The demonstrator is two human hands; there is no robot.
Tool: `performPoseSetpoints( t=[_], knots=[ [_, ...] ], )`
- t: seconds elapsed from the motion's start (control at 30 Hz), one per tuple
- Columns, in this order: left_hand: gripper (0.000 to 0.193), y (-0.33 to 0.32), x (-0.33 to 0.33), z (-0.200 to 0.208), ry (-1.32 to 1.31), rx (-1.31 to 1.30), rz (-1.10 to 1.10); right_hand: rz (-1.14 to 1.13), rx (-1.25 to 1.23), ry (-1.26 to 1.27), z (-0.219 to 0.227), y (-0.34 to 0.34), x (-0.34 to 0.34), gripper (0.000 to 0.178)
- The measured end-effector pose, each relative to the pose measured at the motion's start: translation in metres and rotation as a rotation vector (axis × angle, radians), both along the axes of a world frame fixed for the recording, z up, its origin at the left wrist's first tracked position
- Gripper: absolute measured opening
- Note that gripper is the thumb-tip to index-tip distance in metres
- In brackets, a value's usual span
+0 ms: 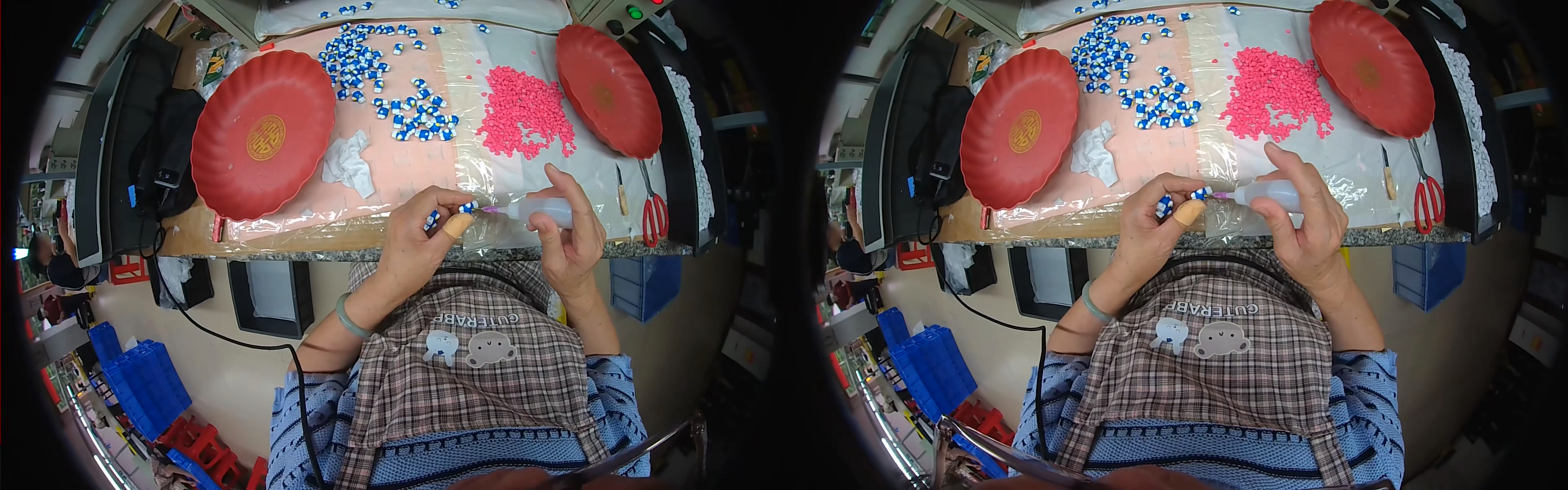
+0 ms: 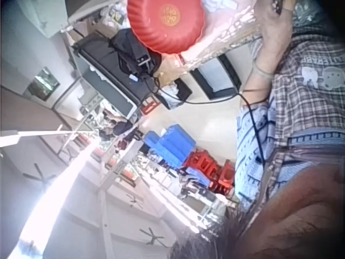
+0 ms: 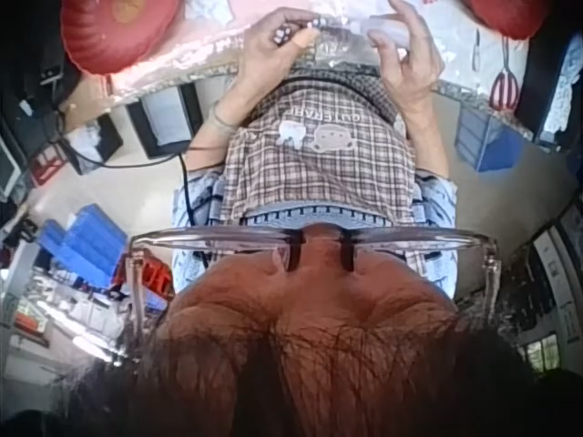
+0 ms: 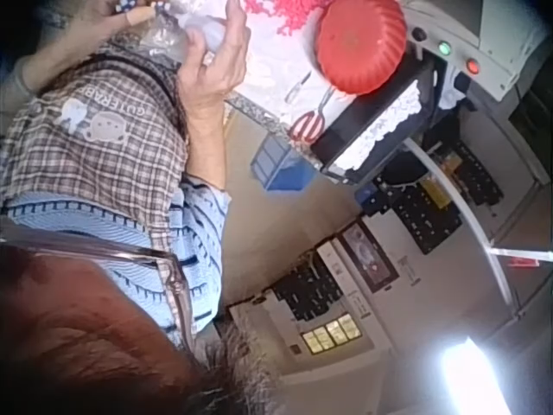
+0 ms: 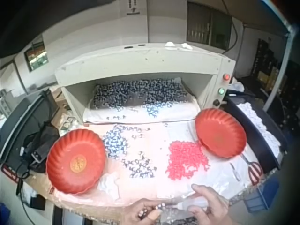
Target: The person assembles small plastic components by hand, joining them with glue from a bottle.
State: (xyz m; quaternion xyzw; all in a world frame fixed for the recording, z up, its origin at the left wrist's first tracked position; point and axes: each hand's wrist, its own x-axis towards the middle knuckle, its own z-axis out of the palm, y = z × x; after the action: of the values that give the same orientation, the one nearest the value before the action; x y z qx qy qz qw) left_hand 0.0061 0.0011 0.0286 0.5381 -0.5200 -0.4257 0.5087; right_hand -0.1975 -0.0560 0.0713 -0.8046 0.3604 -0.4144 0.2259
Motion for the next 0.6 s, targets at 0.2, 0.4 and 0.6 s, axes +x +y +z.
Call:
performPoseSetpoints(
  t=[0.2,0.4,0.6],
  knots=[
    [0.020,0.0001,0.0000,0.0006,-0.007,0.005,0.004,0.012,-0.020,0.024,0.0029,-0.0008,0.0022,0.048],
    [0.020,0.0017,-0.0011,0.0011,-0.007,0.008,0.001,0.025,-0.036,0.049,0.0040,-0.0004,0.0034,0.048],
    [0.021,-0.0014,-0.0028,-0.0070,0.020,0.010,0.007,0.026,-0.125,0.075,0.0003,-0.0032,0.0054,0.047]
  ],
)
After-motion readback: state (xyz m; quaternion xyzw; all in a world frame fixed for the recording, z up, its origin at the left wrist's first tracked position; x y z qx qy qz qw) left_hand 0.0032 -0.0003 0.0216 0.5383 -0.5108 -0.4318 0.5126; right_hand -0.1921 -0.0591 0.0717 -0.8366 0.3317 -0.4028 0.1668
